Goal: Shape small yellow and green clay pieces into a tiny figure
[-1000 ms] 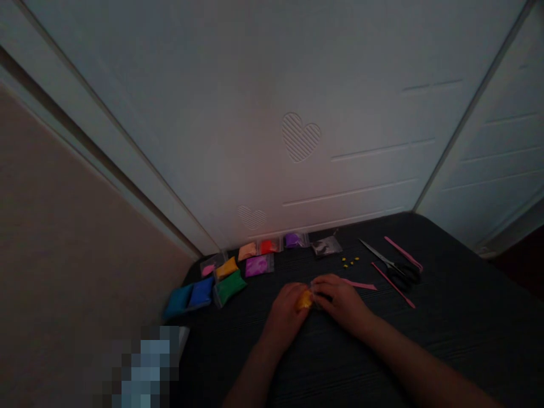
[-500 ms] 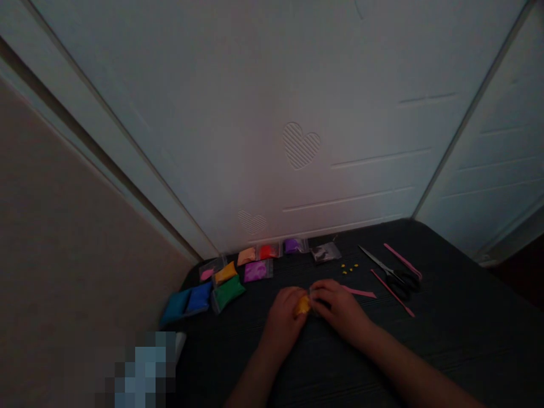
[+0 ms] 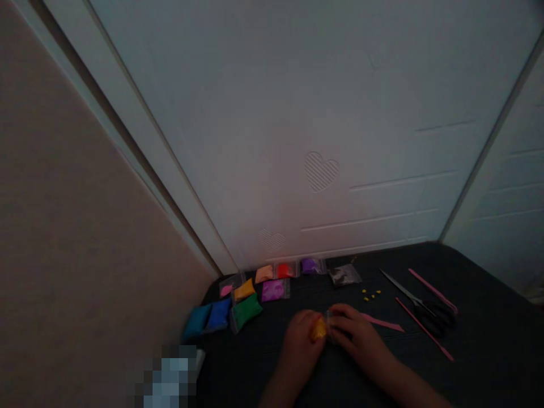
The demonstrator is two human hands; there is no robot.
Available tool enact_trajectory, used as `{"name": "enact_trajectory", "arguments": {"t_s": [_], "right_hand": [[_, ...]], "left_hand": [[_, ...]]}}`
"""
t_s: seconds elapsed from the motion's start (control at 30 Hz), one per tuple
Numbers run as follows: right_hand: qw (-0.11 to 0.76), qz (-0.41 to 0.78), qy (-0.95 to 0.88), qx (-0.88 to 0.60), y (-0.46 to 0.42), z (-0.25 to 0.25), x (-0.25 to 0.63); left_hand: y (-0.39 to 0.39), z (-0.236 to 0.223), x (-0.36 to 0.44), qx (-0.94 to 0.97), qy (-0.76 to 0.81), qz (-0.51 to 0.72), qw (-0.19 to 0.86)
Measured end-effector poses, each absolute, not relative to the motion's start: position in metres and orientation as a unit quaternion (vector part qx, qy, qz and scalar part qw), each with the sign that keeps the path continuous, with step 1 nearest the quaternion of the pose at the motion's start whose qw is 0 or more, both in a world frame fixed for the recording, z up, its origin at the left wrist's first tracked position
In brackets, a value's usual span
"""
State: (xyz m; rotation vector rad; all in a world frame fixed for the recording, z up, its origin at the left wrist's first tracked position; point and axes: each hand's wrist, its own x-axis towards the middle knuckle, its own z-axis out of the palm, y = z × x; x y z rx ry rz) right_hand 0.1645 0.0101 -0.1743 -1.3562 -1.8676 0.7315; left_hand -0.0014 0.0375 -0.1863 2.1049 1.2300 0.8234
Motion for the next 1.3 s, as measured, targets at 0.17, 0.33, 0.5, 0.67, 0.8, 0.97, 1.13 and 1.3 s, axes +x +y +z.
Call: {"name": "enact_trajectory", "arguments": {"t_s": [0.17,0.33,0.5,0.67,0.8,0.97,1.13,1.3], "right_hand": [[0.372,0.291,-0.718,-0.512,0.009,-0.173,0.165],[0.393,0.305,-0.700,-0.512,0.010,-0.173,0.166],[0.406,0.310,-0.680,-0.526,0.009,-0.172,0.166],[0.400,0.310,-0.675,-0.538,0.008,-0.172,0.165],[0.385,0.295,-0.685,-0.544,0.009,-0.172,0.161],[0.375,0.264,-0.705,-0.542,0.009,-0.174,0.162],[0.378,0.310,-0.690,-0.534,0.010,-0.173,0.166],[0.396,0.329,-0.682,-0.520,0.011,-0.175,0.166]], "left_hand": [[0.037,-0.187,-0.001,0.795,0.461,0.308,0.248],[0.035,-0.184,0.004,0.795,0.476,0.308,0.214],[0.035,-0.180,0.006,0.828,0.453,0.284,0.168],[0.033,-0.177,0.003,0.850,0.421,0.284,0.141],[0.034,-0.174,0.001,0.852,0.414,0.286,0.144],[0.037,-0.178,0.000,0.874,0.386,0.260,0.138],[0.039,-0.177,0.000,0.886,0.372,0.239,0.136],[0.039,-0.179,0.001,0.887,0.368,0.246,0.130]]}}
